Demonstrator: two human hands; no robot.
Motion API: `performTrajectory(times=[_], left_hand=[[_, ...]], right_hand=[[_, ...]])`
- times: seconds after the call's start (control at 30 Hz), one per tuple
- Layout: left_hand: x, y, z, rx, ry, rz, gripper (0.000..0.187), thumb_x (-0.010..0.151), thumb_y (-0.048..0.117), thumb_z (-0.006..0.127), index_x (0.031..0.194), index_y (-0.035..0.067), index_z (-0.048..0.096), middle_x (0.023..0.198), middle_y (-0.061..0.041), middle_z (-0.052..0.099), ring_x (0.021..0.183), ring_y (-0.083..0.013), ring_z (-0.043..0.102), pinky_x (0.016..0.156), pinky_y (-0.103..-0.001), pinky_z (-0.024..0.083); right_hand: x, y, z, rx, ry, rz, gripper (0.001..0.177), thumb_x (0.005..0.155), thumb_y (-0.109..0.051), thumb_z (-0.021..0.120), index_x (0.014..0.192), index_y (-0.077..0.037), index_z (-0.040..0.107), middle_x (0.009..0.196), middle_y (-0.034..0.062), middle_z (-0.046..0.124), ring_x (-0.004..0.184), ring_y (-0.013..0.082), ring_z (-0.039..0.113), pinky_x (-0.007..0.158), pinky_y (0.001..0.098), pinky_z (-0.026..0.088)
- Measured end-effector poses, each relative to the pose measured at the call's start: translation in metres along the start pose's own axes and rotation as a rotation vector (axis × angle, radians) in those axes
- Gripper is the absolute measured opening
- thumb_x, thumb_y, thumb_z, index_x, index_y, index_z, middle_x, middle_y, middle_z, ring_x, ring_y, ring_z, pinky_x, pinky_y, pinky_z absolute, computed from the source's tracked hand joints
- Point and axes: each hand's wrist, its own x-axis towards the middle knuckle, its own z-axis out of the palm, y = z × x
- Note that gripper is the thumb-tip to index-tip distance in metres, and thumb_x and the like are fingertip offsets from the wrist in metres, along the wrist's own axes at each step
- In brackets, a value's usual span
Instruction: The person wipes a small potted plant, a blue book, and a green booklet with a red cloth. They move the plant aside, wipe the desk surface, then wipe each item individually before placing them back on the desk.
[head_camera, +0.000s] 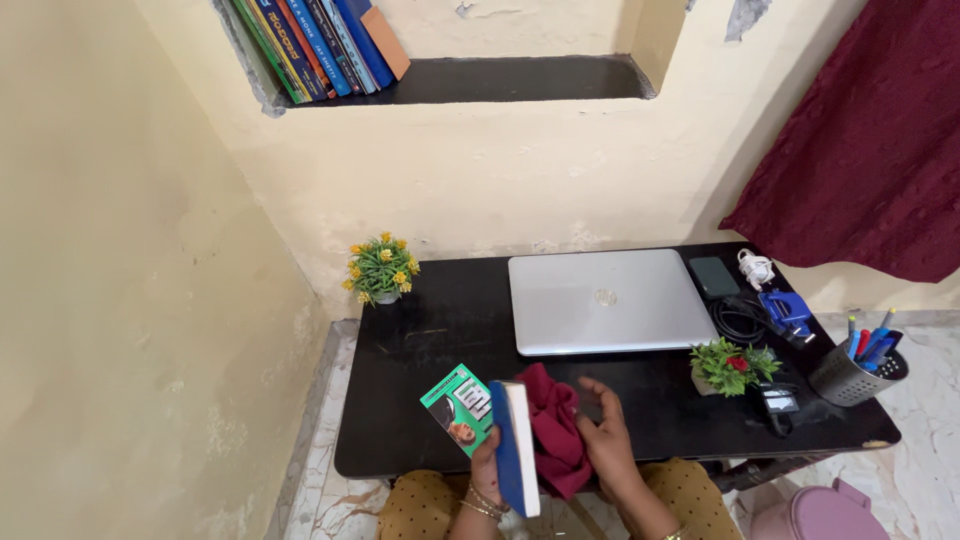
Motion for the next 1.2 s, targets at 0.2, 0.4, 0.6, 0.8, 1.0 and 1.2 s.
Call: performTrajectory(times=[0.2, 0.4, 0.6, 0.8, 1.0, 1.2], left_hand=[[-0.006, -0.007, -0.009, 0.054, 0.245, 0.032, 0.044, 0.085, 0.027, 0.076, 0.117, -0.002, 0.067, 0.093, -0.013, 0.078, 0.078, -0.0212, 0.077, 0.072, -0.033, 0.064], [-0.002, -0.005, -0.014, 0.038, 0.179, 0.056, 0.041, 0.088, 0.026, 0.075, 0.118, -0.001, 0.067, 0.096, -0.014, 0.077, 0.081, -0.022, 0.077, 0.073, -0.033, 0.064], [-0.002, -0.006, 0.007, -0.008, 0.184, 0.023, 0.037, 0.089, 0.021, 0.073, 0.119, 0.001, 0.067, 0.099, -0.012, 0.077, 0.083, -0.0221, 0.077, 0.073, -0.034, 0.064], [-0.002, -0.003, 0.031, -0.008, 0.193, 0.002, 0.038, 0.089, 0.023, 0.073, 0.119, 0.001, 0.066, 0.1, -0.013, 0.077, 0.084, -0.0227, 0.077, 0.073, -0.035, 0.064], [-0.004, 0.006, 0.06, -0.008, 0.32, 0.089, 0.042, 0.089, 0.027, 0.071, 0.124, 0.004, 0.065, 0.106, -0.011, 0.075, 0.093, -0.0226, 0.075, 0.083, -0.038, 0.063], [-0.002, 0.021, 0.089, -0.051, 0.294, 0.193, 0.044, 0.091, 0.029, 0.067, 0.128, 0.006, 0.062, 0.115, -0.01, 0.073, 0.103, -0.0232, 0.072, 0.092, -0.041, 0.058]], right_hand=[[-0.005, -0.026, 0.001, 0.206, -0.195, 0.592, 0.055, 0.095, -0.023, 0.061, 0.145, -0.01, 0.045, 0.134, 0.0154, 0.066, 0.119, 0.0235, 0.067, 0.1, 0.0368, 0.053], [0.005, -0.023, -0.004, 0.253, -0.138, 0.345, 0.045, 0.089, 0.003, 0.059, 0.134, -0.004, 0.061, 0.122, 0.0148, 0.072, 0.105, 0.0235, 0.071, 0.095, 0.0367, 0.058], [0.024, -0.003, -0.006, 0.234, -0.063, -0.062, 0.029, 0.089, 0.013, 0.052, 0.108, 0.005, 0.072, 0.127, 0.0115, 0.07, 0.116, 0.0204, 0.066, 0.103, 0.0318, 0.05], [0.029, 0.007, 0.007, -0.106, 0.115, -0.327, 0.029, 0.086, 0.013, 0.051, 0.092, 0.001, 0.077, 0.131, 0.0121, 0.066, 0.118, 0.0219, 0.063, 0.101, 0.0299, 0.047], [0.008, -0.006, 0.023, -0.707, 0.08, -0.641, 0.026, 0.078, 0.008, 0.062, 0.09, -0.007, 0.079, 0.133, 0.0085, 0.068, 0.126, 0.0321, 0.059, 0.106, 0.0387, 0.046], [-0.008, -0.029, 0.028, -0.961, -0.297, -0.717, 0.056, 0.073, -0.014, 0.078, 0.127, -0.006, 0.065, 0.154, 0.0173, 0.042, 0.14, 0.0391, 0.038, 0.108, 0.0506, 0.036]])
